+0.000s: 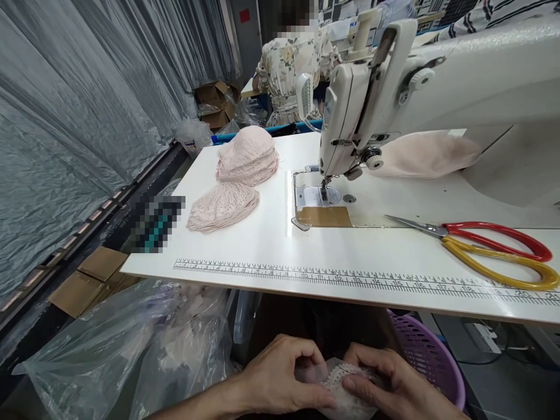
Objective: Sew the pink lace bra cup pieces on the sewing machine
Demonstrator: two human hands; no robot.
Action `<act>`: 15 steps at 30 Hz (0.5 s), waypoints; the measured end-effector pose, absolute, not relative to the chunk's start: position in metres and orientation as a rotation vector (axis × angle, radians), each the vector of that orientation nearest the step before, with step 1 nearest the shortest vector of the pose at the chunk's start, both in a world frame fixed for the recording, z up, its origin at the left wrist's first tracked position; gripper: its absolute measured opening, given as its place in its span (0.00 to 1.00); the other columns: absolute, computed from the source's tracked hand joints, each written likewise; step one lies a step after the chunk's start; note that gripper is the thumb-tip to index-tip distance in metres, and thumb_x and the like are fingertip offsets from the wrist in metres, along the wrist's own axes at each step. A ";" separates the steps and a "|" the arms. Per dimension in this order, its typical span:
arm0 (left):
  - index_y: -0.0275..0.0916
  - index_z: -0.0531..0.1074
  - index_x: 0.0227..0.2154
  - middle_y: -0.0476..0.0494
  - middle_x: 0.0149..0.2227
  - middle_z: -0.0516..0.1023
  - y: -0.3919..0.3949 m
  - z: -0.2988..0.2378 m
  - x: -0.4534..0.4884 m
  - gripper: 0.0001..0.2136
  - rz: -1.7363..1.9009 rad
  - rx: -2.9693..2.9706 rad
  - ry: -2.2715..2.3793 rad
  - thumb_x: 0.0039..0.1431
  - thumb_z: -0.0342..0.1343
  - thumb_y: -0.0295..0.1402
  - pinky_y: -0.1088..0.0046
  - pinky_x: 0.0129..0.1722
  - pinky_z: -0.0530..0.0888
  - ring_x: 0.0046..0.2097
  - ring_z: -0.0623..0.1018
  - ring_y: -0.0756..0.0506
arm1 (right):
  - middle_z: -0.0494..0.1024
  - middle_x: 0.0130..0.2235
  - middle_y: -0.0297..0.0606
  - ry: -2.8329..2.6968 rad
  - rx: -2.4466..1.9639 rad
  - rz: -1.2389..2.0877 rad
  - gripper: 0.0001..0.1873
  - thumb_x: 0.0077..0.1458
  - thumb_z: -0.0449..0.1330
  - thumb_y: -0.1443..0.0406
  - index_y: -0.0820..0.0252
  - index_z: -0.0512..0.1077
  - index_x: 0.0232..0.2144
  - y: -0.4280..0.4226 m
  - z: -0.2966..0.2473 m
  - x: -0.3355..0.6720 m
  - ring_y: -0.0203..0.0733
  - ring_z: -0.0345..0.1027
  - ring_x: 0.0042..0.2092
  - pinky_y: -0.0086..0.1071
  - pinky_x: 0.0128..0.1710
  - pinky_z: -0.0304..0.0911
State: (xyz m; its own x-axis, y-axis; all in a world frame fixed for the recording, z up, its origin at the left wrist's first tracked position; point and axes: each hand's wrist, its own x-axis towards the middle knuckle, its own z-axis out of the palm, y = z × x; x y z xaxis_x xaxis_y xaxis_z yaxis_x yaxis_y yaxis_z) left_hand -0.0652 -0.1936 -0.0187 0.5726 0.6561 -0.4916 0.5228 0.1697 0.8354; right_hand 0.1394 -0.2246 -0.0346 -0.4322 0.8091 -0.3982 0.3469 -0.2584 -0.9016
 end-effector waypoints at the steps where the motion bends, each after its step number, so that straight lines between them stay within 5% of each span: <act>1: 0.37 0.74 0.26 0.54 0.23 0.66 -0.193 -0.019 -0.064 0.11 0.147 1.471 1.029 0.44 0.66 0.38 0.79 0.27 0.60 0.28 0.66 0.53 | 0.65 0.24 0.29 -1.625 -1.407 1.736 0.19 0.53 0.56 0.50 0.58 0.65 0.22 -0.225 -0.035 0.140 0.35 0.59 0.29 0.25 0.29 0.55; 6: 0.36 0.74 0.24 0.52 0.27 0.71 -0.188 -0.016 -0.061 0.08 0.236 1.490 0.880 0.48 0.64 0.35 0.79 0.33 0.64 0.32 0.71 0.52 | 0.70 0.26 0.31 -1.607 -1.404 1.791 0.21 0.52 0.56 0.46 0.56 0.72 0.27 -0.224 -0.035 0.141 0.37 0.62 0.31 0.26 0.32 0.57; 15: 0.38 0.78 0.26 0.54 0.24 0.65 -0.184 -0.023 -0.072 0.13 0.110 1.499 0.873 0.45 0.66 0.44 0.79 0.24 0.56 0.26 0.63 0.54 | 0.68 0.25 0.30 -1.566 -1.370 1.830 0.21 0.51 0.57 0.46 0.57 0.71 0.23 -0.224 -0.043 0.151 0.36 0.61 0.30 0.26 0.31 0.57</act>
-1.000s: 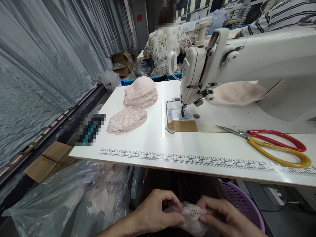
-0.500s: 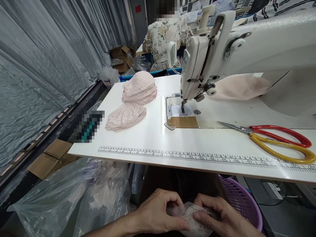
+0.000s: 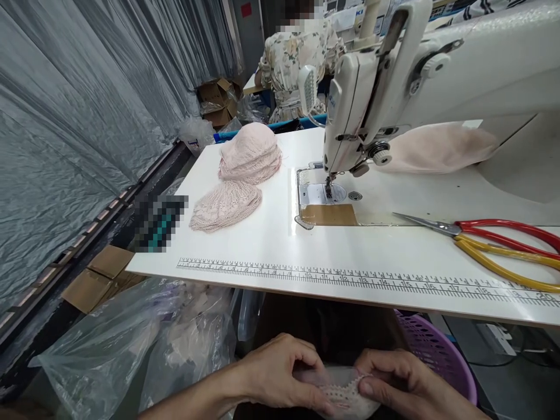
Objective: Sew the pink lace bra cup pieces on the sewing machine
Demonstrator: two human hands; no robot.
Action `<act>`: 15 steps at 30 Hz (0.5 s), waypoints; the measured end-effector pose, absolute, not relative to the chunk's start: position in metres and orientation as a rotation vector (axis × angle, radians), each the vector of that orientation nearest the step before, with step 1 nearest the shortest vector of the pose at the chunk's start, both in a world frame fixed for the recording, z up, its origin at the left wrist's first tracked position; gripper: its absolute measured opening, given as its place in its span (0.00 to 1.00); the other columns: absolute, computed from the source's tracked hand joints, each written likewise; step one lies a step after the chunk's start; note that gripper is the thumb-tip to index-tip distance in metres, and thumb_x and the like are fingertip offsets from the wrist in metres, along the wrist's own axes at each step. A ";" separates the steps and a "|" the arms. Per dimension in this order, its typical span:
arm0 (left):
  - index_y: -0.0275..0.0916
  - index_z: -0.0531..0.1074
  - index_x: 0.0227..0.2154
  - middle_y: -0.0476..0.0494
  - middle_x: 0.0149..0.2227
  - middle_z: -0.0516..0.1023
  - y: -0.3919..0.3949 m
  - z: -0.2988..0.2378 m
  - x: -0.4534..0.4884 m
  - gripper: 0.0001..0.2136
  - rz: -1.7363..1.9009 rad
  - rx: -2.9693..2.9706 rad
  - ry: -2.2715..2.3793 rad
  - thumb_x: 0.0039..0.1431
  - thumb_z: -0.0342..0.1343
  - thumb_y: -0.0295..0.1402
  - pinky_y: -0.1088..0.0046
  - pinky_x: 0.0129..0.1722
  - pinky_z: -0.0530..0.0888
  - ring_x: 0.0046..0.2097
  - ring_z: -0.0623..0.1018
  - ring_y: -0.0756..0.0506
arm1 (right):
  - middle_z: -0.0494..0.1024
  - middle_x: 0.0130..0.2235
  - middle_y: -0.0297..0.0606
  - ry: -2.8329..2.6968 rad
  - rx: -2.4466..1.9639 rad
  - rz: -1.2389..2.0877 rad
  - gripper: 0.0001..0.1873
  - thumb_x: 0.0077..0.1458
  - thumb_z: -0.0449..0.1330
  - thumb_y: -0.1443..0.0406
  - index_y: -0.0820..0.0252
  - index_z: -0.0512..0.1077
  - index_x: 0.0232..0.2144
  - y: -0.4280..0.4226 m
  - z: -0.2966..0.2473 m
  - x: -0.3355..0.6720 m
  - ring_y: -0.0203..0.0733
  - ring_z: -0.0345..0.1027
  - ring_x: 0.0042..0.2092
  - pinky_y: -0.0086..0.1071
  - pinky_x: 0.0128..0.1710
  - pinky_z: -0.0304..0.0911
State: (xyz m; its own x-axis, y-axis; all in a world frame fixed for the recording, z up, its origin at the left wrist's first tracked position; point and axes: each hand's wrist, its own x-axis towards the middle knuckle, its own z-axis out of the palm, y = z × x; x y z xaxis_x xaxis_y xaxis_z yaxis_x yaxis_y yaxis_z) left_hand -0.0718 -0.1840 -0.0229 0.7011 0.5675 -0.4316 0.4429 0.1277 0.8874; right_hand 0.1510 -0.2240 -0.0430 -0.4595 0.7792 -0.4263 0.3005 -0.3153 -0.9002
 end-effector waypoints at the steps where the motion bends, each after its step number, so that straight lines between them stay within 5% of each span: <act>1: 0.38 0.77 0.25 0.54 0.24 0.64 -0.184 -0.024 -0.072 0.14 0.103 1.494 0.864 0.45 0.65 0.45 0.79 0.24 0.56 0.26 0.63 0.54 | 0.67 0.24 0.30 -1.557 -1.375 1.835 0.22 0.51 0.57 0.46 0.57 0.70 0.23 -0.225 -0.043 0.152 0.36 0.61 0.30 0.26 0.31 0.57; 5: 0.38 0.75 0.22 0.51 0.30 0.69 -0.184 -0.026 -0.071 0.15 0.145 1.443 0.837 0.43 0.66 0.46 0.78 0.32 0.62 0.32 0.69 0.51 | 0.68 0.24 0.30 -1.516 -1.320 1.896 0.21 0.51 0.58 0.46 0.58 0.71 0.23 -0.226 -0.041 0.153 0.35 0.60 0.29 0.26 0.31 0.56; 10: 0.36 0.71 0.20 0.54 0.22 0.69 -0.185 -0.025 -0.069 0.16 0.086 1.355 0.968 0.39 0.68 0.43 0.79 0.26 0.61 0.27 0.68 0.52 | 0.71 0.26 0.31 -1.471 -1.235 1.984 0.21 0.53 0.58 0.48 0.59 0.71 0.26 -0.223 -0.042 0.150 0.35 0.61 0.30 0.26 0.31 0.56; 15: 0.38 0.76 0.31 0.54 0.25 0.70 -0.183 -0.017 -0.070 0.18 0.070 1.381 0.985 0.37 0.69 0.43 0.81 0.25 0.59 0.28 0.65 0.53 | 0.68 0.25 0.30 -1.484 -1.230 1.976 0.20 0.54 0.57 0.48 0.58 0.71 0.26 -0.222 -0.043 0.150 0.36 0.59 0.30 0.27 0.31 0.55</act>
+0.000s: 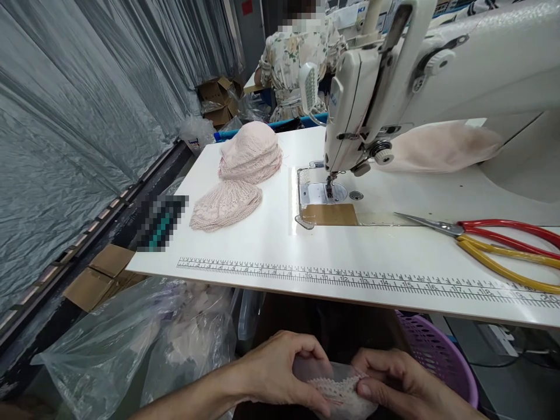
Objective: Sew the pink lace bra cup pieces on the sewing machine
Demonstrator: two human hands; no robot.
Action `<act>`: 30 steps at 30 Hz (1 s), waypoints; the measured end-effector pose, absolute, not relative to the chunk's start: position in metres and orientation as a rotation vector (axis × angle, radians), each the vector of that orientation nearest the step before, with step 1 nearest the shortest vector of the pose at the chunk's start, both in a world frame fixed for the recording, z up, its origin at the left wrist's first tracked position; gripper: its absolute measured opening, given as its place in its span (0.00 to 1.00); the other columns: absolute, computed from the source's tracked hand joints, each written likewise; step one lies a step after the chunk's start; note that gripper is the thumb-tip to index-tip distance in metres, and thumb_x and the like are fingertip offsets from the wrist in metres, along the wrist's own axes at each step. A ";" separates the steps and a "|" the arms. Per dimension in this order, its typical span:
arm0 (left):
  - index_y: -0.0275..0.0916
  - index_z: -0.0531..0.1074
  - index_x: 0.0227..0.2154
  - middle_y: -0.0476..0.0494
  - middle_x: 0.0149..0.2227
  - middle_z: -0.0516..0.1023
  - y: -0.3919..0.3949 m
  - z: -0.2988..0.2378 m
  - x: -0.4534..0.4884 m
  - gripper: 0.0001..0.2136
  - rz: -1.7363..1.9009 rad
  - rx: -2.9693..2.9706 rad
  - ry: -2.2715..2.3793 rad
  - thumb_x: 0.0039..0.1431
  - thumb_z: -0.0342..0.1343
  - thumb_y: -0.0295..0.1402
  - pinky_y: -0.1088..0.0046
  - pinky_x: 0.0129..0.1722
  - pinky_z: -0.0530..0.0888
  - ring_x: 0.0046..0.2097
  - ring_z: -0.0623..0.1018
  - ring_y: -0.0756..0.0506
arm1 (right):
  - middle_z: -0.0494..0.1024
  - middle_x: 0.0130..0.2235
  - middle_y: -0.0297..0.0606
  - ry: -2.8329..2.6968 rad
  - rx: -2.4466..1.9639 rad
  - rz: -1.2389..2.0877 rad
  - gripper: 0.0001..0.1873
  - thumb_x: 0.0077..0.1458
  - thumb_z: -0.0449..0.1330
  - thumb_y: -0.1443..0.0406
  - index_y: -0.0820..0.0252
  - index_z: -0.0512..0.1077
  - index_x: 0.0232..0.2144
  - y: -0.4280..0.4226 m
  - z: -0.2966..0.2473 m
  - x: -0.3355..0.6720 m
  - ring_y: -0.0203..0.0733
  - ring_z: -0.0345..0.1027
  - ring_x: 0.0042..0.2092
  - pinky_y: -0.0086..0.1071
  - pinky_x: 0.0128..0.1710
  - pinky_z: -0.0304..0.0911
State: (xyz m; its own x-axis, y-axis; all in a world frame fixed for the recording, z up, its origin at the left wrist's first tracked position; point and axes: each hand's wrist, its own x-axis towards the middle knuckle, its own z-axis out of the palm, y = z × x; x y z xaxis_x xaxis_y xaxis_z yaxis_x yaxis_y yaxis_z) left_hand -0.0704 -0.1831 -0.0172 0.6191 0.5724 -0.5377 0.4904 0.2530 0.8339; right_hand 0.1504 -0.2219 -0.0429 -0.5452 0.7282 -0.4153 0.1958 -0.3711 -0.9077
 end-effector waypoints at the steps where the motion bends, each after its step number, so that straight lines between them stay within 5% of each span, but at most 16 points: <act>1: 0.39 0.77 0.33 0.54 0.25 0.69 -0.183 -0.016 -0.071 0.19 0.047 1.385 0.982 0.37 0.69 0.43 0.81 0.24 0.59 0.28 0.65 0.53 | 0.68 0.26 0.30 -1.493 -1.239 1.969 0.20 0.54 0.56 0.48 0.58 0.70 0.26 -0.222 -0.043 0.151 0.36 0.59 0.30 0.28 0.31 0.55; 11: 0.38 0.79 0.26 0.50 0.27 0.72 -0.180 -0.019 -0.073 0.07 0.132 1.360 0.884 0.47 0.64 0.36 0.79 0.29 0.63 0.30 0.69 0.51 | 0.67 0.26 0.30 -1.503 -1.169 2.038 0.20 0.52 0.57 0.48 0.58 0.71 0.28 -0.218 -0.050 0.152 0.35 0.58 0.30 0.27 0.30 0.53; 30: 0.35 0.80 0.34 0.43 0.29 0.80 -0.179 -0.018 -0.084 0.10 0.078 1.188 0.951 0.49 0.62 0.33 0.76 0.34 0.73 0.31 0.78 0.48 | 0.65 0.24 0.31 -1.500 -1.200 2.095 0.23 0.50 0.59 0.45 0.59 0.70 0.22 -0.213 -0.054 0.157 0.36 0.56 0.28 0.28 0.30 0.52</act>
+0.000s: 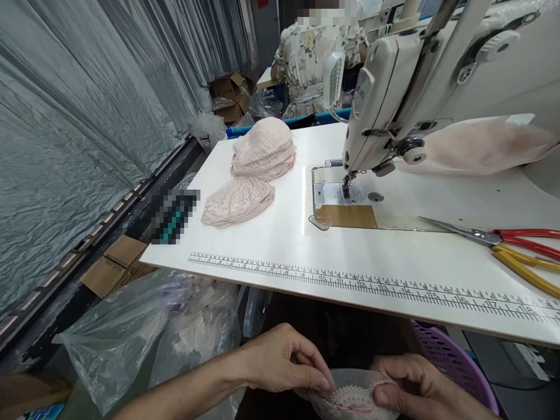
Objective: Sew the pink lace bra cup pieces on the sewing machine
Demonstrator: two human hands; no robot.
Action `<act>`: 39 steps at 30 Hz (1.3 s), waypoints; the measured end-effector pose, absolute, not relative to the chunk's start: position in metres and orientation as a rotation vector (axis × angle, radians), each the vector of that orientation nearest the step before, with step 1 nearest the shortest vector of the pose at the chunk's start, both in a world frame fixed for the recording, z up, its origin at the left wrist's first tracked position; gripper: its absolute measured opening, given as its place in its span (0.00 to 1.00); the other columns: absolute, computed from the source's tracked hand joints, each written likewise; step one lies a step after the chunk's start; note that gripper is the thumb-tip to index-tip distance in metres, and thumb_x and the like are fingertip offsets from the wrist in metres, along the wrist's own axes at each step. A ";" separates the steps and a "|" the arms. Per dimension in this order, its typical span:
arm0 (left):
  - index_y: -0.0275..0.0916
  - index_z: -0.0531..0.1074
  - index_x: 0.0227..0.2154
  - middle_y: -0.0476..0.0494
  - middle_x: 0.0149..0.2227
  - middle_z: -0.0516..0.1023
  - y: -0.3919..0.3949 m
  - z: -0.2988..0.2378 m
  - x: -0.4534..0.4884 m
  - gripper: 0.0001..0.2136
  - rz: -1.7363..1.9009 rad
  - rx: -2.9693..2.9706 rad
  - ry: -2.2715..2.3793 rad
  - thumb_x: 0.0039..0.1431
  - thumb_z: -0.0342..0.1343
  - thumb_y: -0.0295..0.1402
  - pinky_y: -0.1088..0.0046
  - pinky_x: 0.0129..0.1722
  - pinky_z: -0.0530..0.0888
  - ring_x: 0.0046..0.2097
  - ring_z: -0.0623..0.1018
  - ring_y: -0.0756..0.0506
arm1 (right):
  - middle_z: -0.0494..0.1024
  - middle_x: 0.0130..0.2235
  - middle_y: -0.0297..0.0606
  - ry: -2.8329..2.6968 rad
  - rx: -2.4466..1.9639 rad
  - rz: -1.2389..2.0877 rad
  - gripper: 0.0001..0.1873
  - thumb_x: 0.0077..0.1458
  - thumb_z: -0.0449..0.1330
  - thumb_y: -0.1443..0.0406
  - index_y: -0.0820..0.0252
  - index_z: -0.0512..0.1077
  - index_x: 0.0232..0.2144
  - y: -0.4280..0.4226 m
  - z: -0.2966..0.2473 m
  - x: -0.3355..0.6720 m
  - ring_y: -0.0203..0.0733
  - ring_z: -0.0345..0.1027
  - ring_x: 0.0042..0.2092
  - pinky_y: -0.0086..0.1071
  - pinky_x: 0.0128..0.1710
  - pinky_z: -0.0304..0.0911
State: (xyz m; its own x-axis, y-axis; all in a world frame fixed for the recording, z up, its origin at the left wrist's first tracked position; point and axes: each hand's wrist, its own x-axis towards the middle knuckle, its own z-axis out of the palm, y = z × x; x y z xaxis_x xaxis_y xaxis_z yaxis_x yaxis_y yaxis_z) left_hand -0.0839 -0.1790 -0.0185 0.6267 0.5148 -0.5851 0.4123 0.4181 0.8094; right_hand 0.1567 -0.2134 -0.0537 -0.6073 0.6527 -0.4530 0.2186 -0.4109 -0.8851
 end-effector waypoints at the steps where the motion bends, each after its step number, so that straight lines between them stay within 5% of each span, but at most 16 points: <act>1: 0.34 0.79 0.34 0.41 0.29 0.80 -0.179 -0.018 -0.083 0.10 0.078 1.209 0.950 0.50 0.61 0.34 0.76 0.34 0.73 0.32 0.79 0.47 | 0.65 0.24 0.31 -1.503 -1.205 2.090 0.23 0.50 0.59 0.45 0.59 0.70 0.22 -0.213 -0.054 0.157 0.35 0.56 0.28 0.28 0.30 0.52; 12: 0.33 0.79 0.35 0.41 0.32 0.81 -0.180 -0.011 -0.085 0.09 0.095 1.259 0.911 0.53 0.57 0.30 0.79 0.34 0.73 0.34 0.79 0.48 | 0.69 0.24 0.32 -1.476 -1.187 2.111 0.22 0.47 0.62 0.47 0.60 0.74 0.24 -0.208 -0.048 0.144 0.35 0.58 0.28 0.27 0.29 0.53; 18: 0.34 0.79 0.33 0.46 0.26 0.78 -0.183 -0.025 -0.092 0.11 0.068 1.159 0.885 0.46 0.65 0.33 0.82 0.30 0.70 0.28 0.75 0.52 | 0.66 0.22 0.30 -1.444 -1.181 2.087 0.20 0.47 0.63 0.48 0.58 0.73 0.22 -0.209 -0.056 0.154 0.33 0.55 0.26 0.27 0.28 0.52; 39: 0.39 0.79 0.35 0.49 0.28 0.80 -0.180 -0.022 -0.099 0.11 0.028 1.067 0.835 0.47 0.65 0.34 0.84 0.34 0.71 0.33 0.79 0.52 | 0.65 0.23 0.30 -1.389 -1.173 2.155 0.18 0.51 0.60 0.48 0.55 0.73 0.23 -0.223 -0.081 0.173 0.33 0.55 0.27 0.26 0.27 0.52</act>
